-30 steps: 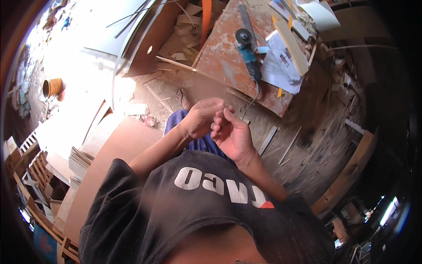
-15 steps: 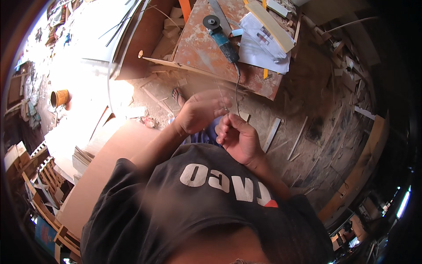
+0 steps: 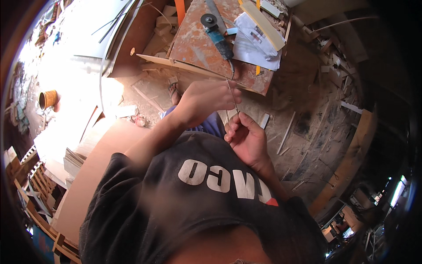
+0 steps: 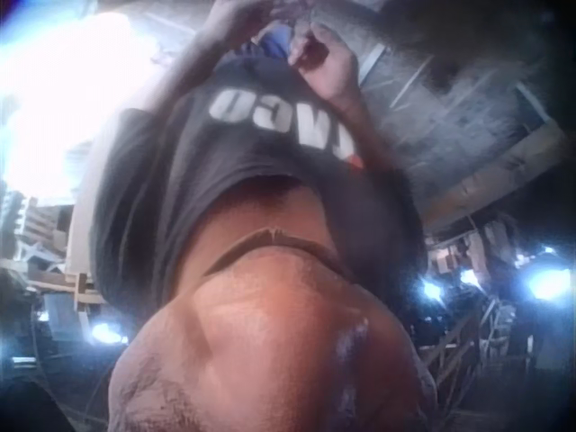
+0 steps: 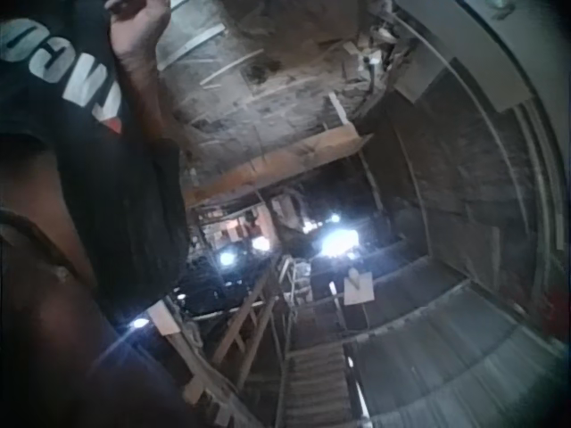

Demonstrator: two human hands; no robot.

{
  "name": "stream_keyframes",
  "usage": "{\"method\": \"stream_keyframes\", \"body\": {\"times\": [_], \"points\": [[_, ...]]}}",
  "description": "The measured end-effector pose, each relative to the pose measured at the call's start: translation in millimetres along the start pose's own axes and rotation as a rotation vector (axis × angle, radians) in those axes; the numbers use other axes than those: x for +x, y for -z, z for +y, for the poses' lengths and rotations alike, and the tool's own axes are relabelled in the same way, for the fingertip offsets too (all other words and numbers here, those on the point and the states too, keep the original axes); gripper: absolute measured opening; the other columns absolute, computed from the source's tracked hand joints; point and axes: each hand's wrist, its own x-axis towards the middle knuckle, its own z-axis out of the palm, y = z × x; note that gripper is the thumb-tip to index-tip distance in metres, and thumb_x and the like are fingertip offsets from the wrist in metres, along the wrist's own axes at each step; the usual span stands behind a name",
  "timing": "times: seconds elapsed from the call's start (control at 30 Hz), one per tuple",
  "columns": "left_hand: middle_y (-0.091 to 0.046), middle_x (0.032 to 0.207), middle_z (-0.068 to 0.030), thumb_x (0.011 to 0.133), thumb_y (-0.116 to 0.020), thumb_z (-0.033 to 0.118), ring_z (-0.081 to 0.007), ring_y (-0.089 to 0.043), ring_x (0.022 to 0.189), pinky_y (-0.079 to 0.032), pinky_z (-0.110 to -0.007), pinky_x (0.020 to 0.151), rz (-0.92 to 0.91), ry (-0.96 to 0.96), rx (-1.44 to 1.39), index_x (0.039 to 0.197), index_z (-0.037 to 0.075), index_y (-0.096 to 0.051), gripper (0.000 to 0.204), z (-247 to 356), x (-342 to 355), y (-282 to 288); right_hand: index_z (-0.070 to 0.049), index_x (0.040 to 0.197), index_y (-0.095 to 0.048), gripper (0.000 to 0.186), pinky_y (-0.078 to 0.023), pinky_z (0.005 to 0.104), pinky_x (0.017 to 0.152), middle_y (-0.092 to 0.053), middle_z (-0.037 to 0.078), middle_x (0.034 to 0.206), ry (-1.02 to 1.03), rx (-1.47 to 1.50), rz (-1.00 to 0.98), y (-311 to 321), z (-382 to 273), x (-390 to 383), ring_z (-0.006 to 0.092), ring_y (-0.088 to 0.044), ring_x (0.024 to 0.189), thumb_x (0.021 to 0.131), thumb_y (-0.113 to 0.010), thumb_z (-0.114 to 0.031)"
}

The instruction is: The person sits on the floor and uses an angle grinder to cut thin metal rods. They repeatedly pick up a rod, position it on a wooden workbench, and cut it into smaller pieces, creating sparks. The person handles the cut pieces by hand and places them on the bench.

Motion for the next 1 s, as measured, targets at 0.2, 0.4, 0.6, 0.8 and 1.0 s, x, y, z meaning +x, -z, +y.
{"method": "stream_keyframes", "body": {"times": [0.2,0.4,0.6,0.8,1.0], "points": [[-0.069,0.134,-0.0223,0.108,-0.055,0.007,-0.0315,-0.069,0.126,-0.056,-0.041,0.107,0.039,-0.033,0.123,0.145,-0.012,-0.052,0.042,17.7,-4.2,0.6,-0.004,0.097,-0.068,0.028,-0.051,0.0356,0.074,-0.063,0.005,0.081,0.053,-0.049,0.047,-22.1,2.5,5.6,0.0192,-0.061,0.078,0.108,-0.062,-0.029],[-0.073,0.130,-0.0166,0.107,-0.066,0.017,-0.0265,-0.071,0.122,-0.057,-0.039,0.104,0.121,0.031,-0.081,0.142,-0.004,-0.061,0.040,25.5,-4.3,-3.0,-0.004,0.098,-0.068,0.028,-0.051,0.0351,0.074,-0.063,0.006,0.081,0.077,-0.043,0.057,-34.4,7.1,13.7,0.0189,-0.061,0.079,0.108,-0.062,-0.029],[-0.073,0.129,-0.0160,0.107,-0.067,0.015,-0.0263,-0.072,0.119,-0.058,-0.038,0.101,0.125,0.022,0.068,0.141,-0.002,-0.062,0.038,29.9,2.2,-3.2,-0.003,0.098,-0.067,0.027,-0.051,0.0346,0.073,-0.063,0.006,0.081,0.119,-0.065,0.086,-38.0,7.9,14.4,0.0182,-0.061,0.078,0.108,-0.062,-0.028],[-0.073,0.128,-0.0170,0.106,-0.067,0.011,-0.0271,-0.073,0.118,-0.059,-0.037,0.098,0.126,0.018,0.008,0.140,-0.002,-0.061,0.037,31.4,8.6,-2.0,-0.003,0.098,-0.067,0.027,-0.052,0.0342,0.073,-0.063,0.006,0.081,0.146,-0.070,0.090,-36.7,4.9,16.7,0.0181,-0.061,0.077,0.108,-0.061,-0.027],[-0.074,0.125,-0.0164,0.108,-0.064,0.014,-0.0271,-0.073,0.117,-0.059,-0.037,0.097,0.112,0.028,-0.059,0.139,-0.002,-0.062,0.035,31.7,13.1,1.9,-0.004,0.098,-0.067,0.027,-0.051,0.0344,0.072,-0.063,0.006,0.081,0.136,-0.075,0.095,-39.9,0.3,19.7,0.0182,-0.061,0.077,0.108,-0.061,-0.028]]}}
